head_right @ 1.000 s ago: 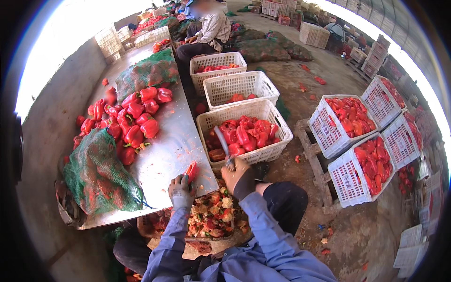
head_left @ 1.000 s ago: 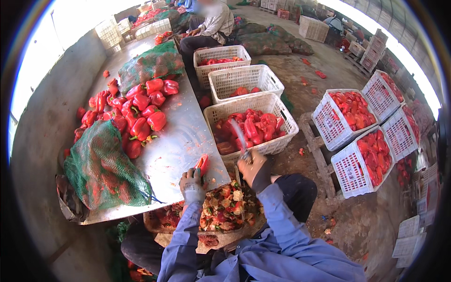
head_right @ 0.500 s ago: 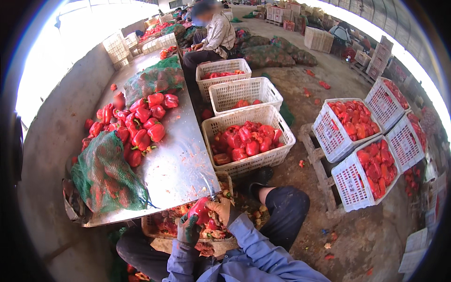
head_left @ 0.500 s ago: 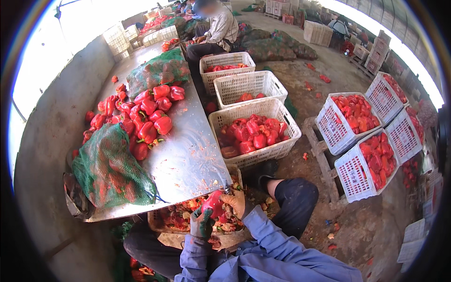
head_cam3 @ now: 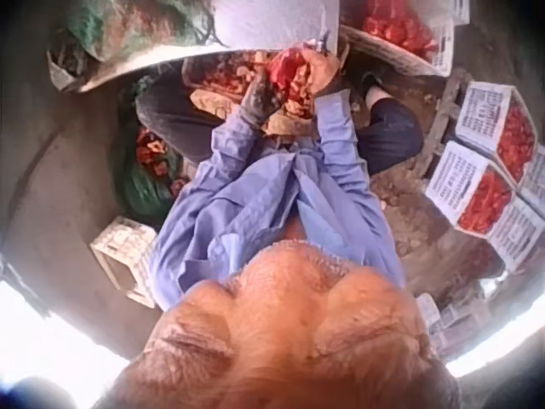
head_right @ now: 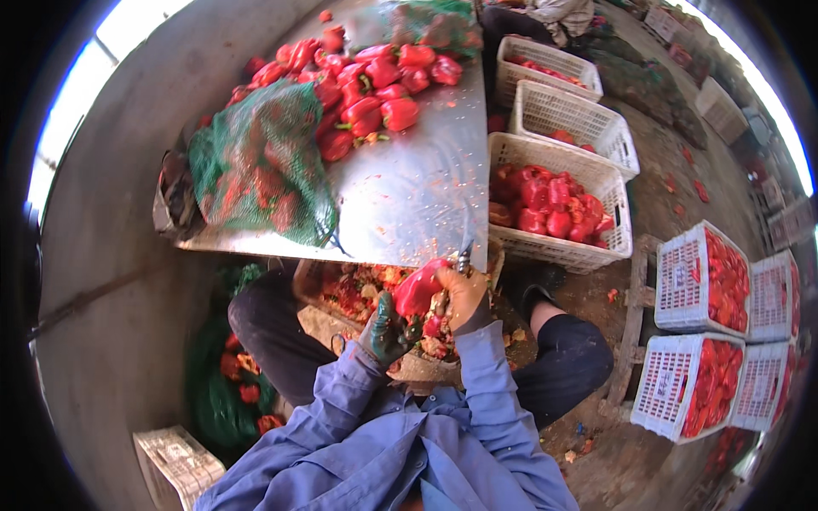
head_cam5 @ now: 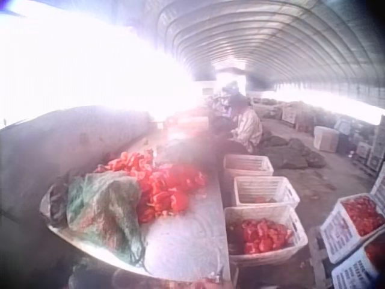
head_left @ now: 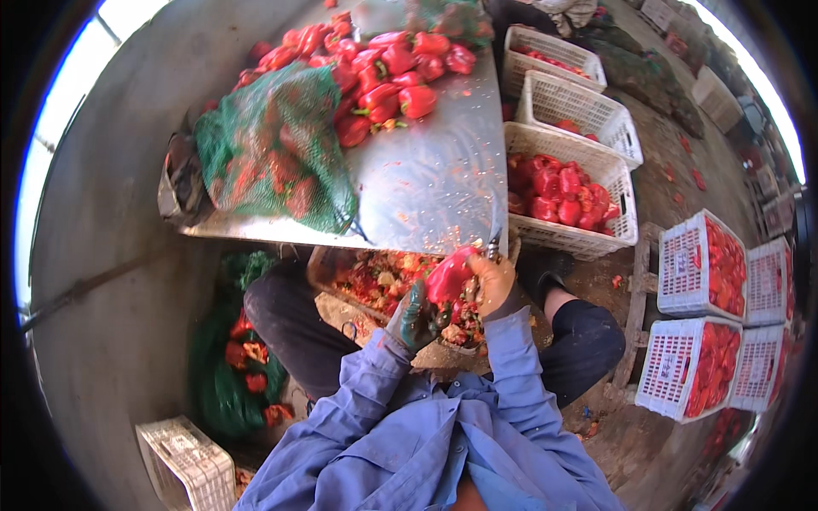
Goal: The person de-cores red peppers by hand and with a knife, discarding the cores into a crate and placing the peppers on a table.
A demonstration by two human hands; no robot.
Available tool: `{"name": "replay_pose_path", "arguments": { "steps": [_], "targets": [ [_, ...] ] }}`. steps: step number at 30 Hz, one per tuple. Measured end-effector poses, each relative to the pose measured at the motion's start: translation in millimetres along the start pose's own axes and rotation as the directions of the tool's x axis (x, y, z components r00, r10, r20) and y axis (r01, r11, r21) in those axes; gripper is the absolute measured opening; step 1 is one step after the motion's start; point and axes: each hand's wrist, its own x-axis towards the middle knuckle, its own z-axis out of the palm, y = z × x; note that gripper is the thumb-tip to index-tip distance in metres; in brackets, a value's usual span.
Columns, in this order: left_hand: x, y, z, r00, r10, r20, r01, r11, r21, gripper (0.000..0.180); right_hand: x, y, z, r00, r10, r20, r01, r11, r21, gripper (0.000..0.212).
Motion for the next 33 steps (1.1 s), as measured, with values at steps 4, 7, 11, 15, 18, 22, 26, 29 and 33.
{"name": "replay_pose_path", "arguments": {
  "steps": [4, 7, 11, 15, 18, 22, 26, 29, 33],
  "targets": [
    [3, 48, 32, 0.980, -0.149, -0.132, 0.168, 0.975, 0.147, 0.033, 23, 11, 1, 0.993, 0.098, -0.071, -0.098, 0.995, 0.001, 0.011],
    [8, 34, 10, 0.979, -0.024, -0.203, 0.162, 0.696, 0.700, 0.039, 31, -10, 15, 0.994, -0.094, -0.057, 0.089, 0.991, -0.100, 0.015],
    [-4, 19, -7, 0.963, 0.083, -0.255, 0.203, 0.394, 0.896, 0.046, 61, -29, 20, 0.986, -0.166, -0.006, 0.165, 0.986, -0.020, 0.016],
    [7, 32, -3, 0.925, 0.119, -0.360, 0.210, 0.630, 0.748, 0.050, 100, -29, 36, 0.983, -0.185, 0.011, 0.184, 0.966, -0.180, 0.013],
    [29, 60, 8, 0.909, 0.308, -0.280, 0.101, 0.490, 0.866, 0.045, 143, 10, 16, 0.972, -0.229, -0.047, 0.161, 0.800, -0.579, 0.015],
    [67, 118, 5, 0.867, 0.461, -0.189, 0.128, 0.159, 0.979, 0.040, 128, -29, 3, 0.970, -0.244, -0.021, 0.191, 0.809, -0.555, 0.013],
    [129, 173, -50, 0.829, 0.551, -0.097, 0.191, -0.115, 0.975, 0.045, 128, -102, -41, 0.904, -0.409, -0.121, 0.238, 0.719, -0.653, 0.013],
    [181, 216, -73, 0.773, 0.634, 0.026, 0.212, -0.296, 0.931, 0.051, 152, -148, -117, 0.771, -0.626, -0.115, 0.144, 0.347, -0.927, 0.026],
    [239, 263, -87, 0.742, 0.653, 0.153, 0.280, -0.509, 0.814, 0.070, 166, -168, -132, 0.806, -0.570, -0.159, 0.091, 0.386, -0.918, 0.026]
  ]
}}
